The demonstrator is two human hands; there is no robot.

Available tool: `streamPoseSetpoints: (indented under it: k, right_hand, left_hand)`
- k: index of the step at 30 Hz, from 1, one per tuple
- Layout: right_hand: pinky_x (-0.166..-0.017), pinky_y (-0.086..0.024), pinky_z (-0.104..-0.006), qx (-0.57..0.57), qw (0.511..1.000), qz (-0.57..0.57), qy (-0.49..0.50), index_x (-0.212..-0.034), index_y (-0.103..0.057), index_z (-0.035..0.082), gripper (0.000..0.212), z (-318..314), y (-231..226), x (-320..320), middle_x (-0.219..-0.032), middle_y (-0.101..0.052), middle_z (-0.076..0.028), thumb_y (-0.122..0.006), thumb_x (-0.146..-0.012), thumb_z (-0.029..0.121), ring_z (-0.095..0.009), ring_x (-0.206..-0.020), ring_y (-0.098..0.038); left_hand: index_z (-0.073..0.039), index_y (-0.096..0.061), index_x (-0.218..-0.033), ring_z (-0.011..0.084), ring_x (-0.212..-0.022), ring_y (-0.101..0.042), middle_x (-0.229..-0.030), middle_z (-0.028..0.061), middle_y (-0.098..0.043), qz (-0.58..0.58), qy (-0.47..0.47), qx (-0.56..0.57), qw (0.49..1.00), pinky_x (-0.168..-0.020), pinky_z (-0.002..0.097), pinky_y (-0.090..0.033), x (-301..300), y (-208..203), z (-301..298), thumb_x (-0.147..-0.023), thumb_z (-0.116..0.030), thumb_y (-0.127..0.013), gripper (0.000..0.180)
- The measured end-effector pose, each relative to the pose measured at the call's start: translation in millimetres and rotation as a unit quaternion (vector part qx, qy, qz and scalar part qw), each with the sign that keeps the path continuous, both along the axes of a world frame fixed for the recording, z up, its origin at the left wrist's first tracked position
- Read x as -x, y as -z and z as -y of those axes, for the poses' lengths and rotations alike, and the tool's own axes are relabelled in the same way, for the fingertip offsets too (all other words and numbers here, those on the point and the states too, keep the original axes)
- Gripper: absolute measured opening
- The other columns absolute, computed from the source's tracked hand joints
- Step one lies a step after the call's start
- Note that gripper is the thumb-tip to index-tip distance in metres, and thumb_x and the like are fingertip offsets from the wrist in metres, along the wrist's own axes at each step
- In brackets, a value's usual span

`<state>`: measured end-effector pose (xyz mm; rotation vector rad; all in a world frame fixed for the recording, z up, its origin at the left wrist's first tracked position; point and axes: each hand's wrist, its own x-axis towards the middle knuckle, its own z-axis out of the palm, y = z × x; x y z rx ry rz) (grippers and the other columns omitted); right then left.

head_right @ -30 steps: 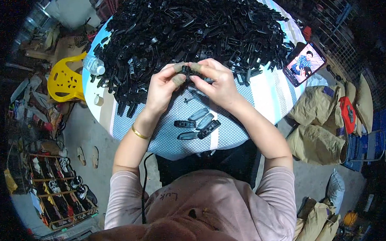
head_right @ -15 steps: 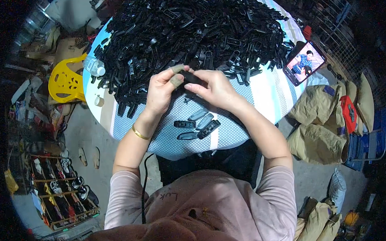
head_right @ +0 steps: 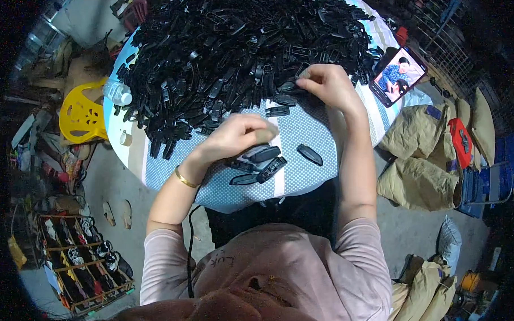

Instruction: Assembling or inspecting small black plastic components on a table.

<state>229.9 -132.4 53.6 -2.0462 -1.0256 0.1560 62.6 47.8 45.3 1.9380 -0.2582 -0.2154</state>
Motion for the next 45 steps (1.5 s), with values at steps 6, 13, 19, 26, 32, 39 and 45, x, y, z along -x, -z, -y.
streamPoseSetpoints:
  k: [6, 13, 19, 26, 32, 39, 45]
  right_hand:
    - [-0.061, -0.048, -0.0315, 0.131, 0.981, 0.137, -0.040, -0.090, -0.064, 0.000, 0.029, -3, 15, 4, -0.080, -0.062, -0.014, -0.073, -0.065, 0.012, -0.021, -0.070, -0.061]
    - [-0.062, -0.046, -0.0391, 0.147, 0.973, 0.062, 0.165, -0.071, -0.058, 0.000, 0.031, 21, -13, 0, -0.073, -0.061, -0.019, -0.072, -0.068, 0.027, -0.032, -0.071, -0.061]
    - [-0.065, -0.046, -0.0398, 0.169, 0.966, 0.154, 0.119, -0.084, -0.058, 0.002, 0.023, 12, 16, 15, -0.075, -0.062, -0.017, -0.069, -0.070, 0.017, -0.033, -0.075, -0.060]
    - [-0.059, -0.047, -0.0271, -0.093, 0.990, 0.086, 0.058, -0.109, -0.060, 0.005, 0.028, -9, -4, 19, -0.073, -0.059, -0.006, -0.054, -0.081, 0.006, -0.014, -0.068, -0.058]
    - [-0.054, -0.046, -0.0194, -0.154, 0.984, -0.067, -0.059, -0.099, -0.065, 0.000, 0.019, -44, -10, 44, -0.076, -0.062, -0.002, -0.062, -0.081, 0.006, -0.007, -0.060, -0.056]
    - [-0.055, -0.047, -0.0271, -0.174, 0.980, 0.084, -0.041, -0.088, -0.066, 0.000, 0.015, -50, 2, 50, -0.072, -0.061, -0.010, -0.065, -0.075, 0.008, -0.020, -0.061, -0.060]
    - [-0.055, -0.048, -0.0311, -0.196, 0.957, 0.214, -0.008, -0.090, -0.064, 0.002, 0.017, -55, 10, 58, -0.076, -0.061, -0.010, -0.065, -0.076, 0.010, -0.023, -0.063, -0.061]
  left_hand:
    - [0.001, -0.060, -0.097, 0.0272, -0.082, -0.052, -0.086, 0.0115, -0.056, 0.329, -0.118, -0.323, 0.880, -0.074, 0.0349, -0.045, -36, 29, 16, -0.073, -0.011, -0.066, 0.028]
    - [0.002, -0.057, -0.089, 0.0240, -0.074, -0.053, -0.083, 0.0113, -0.056, 0.227, -0.160, -0.249, 0.928, -0.068, 0.0343, -0.046, -24, 28, 15, -0.070, -0.007, -0.066, 0.023]
    - [0.001, -0.053, -0.109, 0.0032, -0.065, -0.048, -0.081, -0.0013, -0.053, -0.015, -0.186, 0.219, 0.958, -0.057, 0.0148, -0.041, -22, 5, -1, -0.076, 0.001, -0.063, 0.035]
    - [0.002, -0.048, -0.119, 0.0081, -0.069, -0.059, -0.084, 0.0045, -0.059, -0.074, -0.218, 0.390, 0.891, -0.058, 0.0161, -0.046, -21, -7, -7, -0.078, 0.000, -0.062, 0.043]
    - [0.001, -0.053, -0.112, 0.0091, -0.074, -0.059, -0.083, 0.0034, -0.060, -0.022, -0.185, 0.382, 0.905, -0.069, 0.0202, -0.050, -23, -1, -20, -0.084, -0.003, -0.058, 0.029]
    - [0.001, -0.059, -0.108, 0.0072, -0.078, -0.057, -0.091, 0.0021, -0.062, 0.043, -0.238, 0.250, 0.938, -0.073, 0.0206, -0.047, -23, 3, -19, -0.081, -0.002, -0.061, 0.027]
    - [0.002, -0.058, -0.112, 0.0073, -0.082, -0.057, -0.096, 0.0041, -0.063, 0.039, -0.283, 0.333, 0.899, -0.074, 0.0207, -0.047, -24, 5, -12, -0.083, -0.003, -0.058, 0.029]
